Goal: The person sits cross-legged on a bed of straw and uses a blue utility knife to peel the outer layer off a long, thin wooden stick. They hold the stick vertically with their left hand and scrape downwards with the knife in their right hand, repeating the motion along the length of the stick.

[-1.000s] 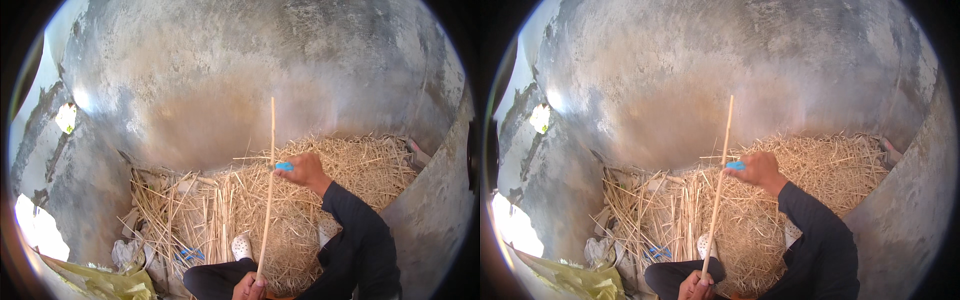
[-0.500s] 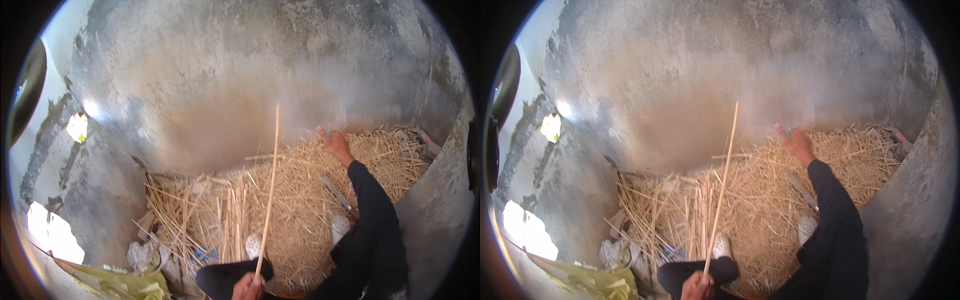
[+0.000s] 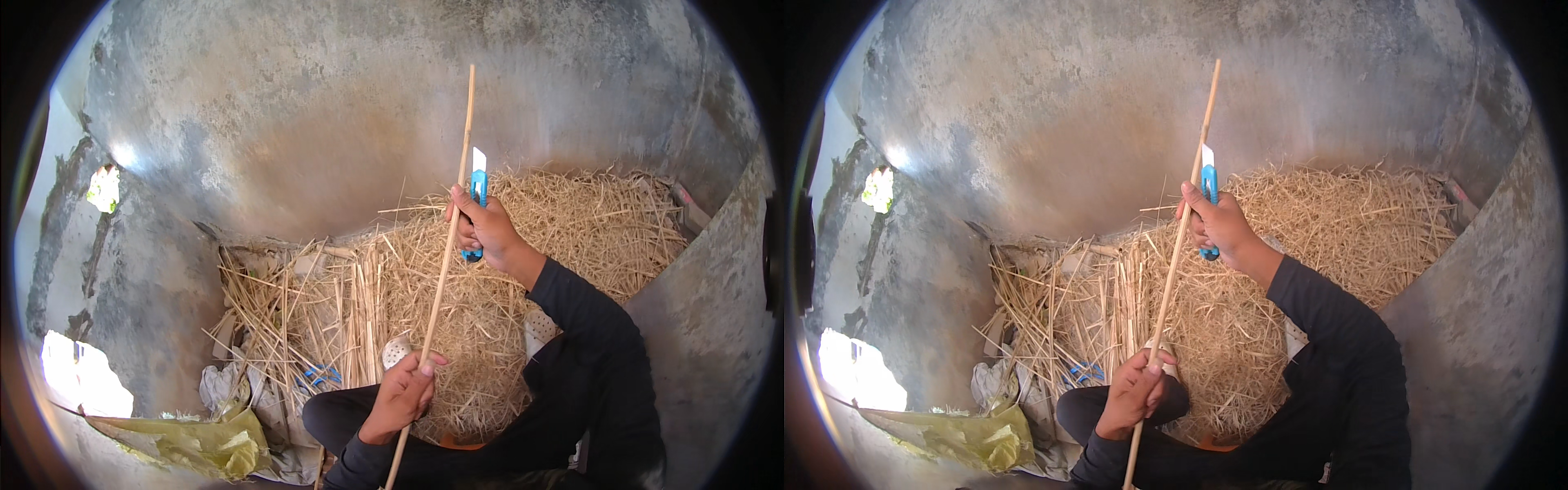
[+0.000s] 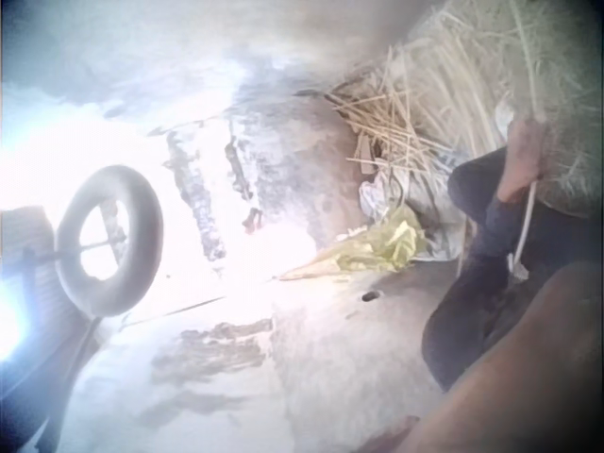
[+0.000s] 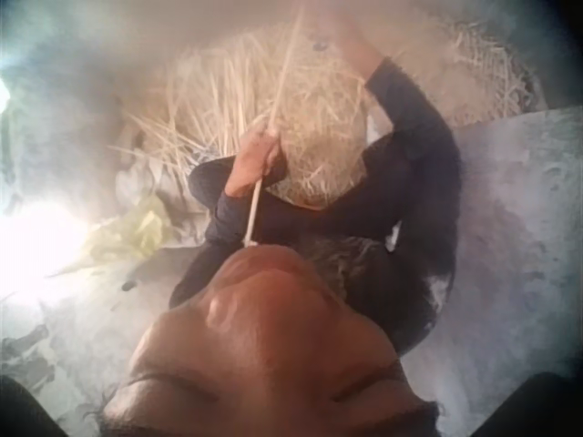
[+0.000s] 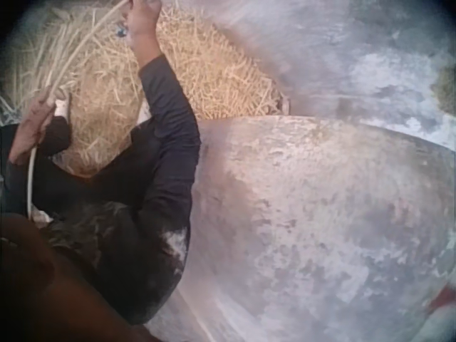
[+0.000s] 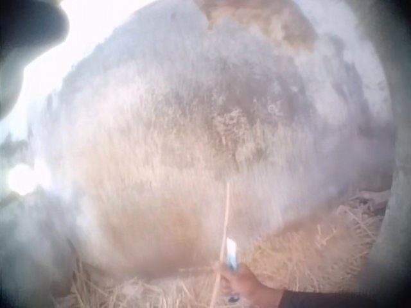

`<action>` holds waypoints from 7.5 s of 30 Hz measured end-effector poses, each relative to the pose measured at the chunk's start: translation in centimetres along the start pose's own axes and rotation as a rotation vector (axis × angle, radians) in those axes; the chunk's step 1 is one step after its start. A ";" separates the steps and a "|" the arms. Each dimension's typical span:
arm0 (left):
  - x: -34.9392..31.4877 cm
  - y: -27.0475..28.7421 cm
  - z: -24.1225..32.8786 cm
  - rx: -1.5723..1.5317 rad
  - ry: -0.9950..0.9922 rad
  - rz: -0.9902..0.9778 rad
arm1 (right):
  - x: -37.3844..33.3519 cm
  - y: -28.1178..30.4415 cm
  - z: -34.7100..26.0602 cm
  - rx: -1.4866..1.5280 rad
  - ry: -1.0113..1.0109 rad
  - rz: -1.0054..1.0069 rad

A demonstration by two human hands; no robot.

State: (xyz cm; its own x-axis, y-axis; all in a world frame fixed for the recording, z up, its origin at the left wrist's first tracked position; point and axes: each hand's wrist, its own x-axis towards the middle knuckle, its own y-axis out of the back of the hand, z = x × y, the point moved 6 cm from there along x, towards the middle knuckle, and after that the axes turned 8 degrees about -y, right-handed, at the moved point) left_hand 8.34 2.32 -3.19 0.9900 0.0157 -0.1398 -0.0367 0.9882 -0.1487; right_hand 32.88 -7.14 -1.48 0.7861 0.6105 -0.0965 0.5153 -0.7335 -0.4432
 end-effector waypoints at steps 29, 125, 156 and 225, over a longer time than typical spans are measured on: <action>-4.1 -2.5 2.9 0.325 -0.038 0.237 | -2.9 -1.1 1.8 -1.496 0.468 0.241; -1.0 -0.4 1.0 -0.039 -0.070 0.220 | -4.4 -0.1 0.2 -1.517 0.541 0.290; -3.9 -0.1 2.0 0.287 -0.035 0.442 | -5.6 -3.7 3.6 -1.488 0.397 -0.015; -6.7 -1.0 0.6 0.149 0.042 0.323 | 1.3 11.0 -3.5 -1.382 0.222 0.615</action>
State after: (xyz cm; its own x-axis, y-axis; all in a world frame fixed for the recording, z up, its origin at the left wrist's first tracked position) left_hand 1.79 1.35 -1.51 0.9241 0.3274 -0.1973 -0.3233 0.9448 0.0537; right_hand 40.77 -15.48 -3.33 0.9592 0.1536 0.2374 -0.0933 -0.6208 0.7784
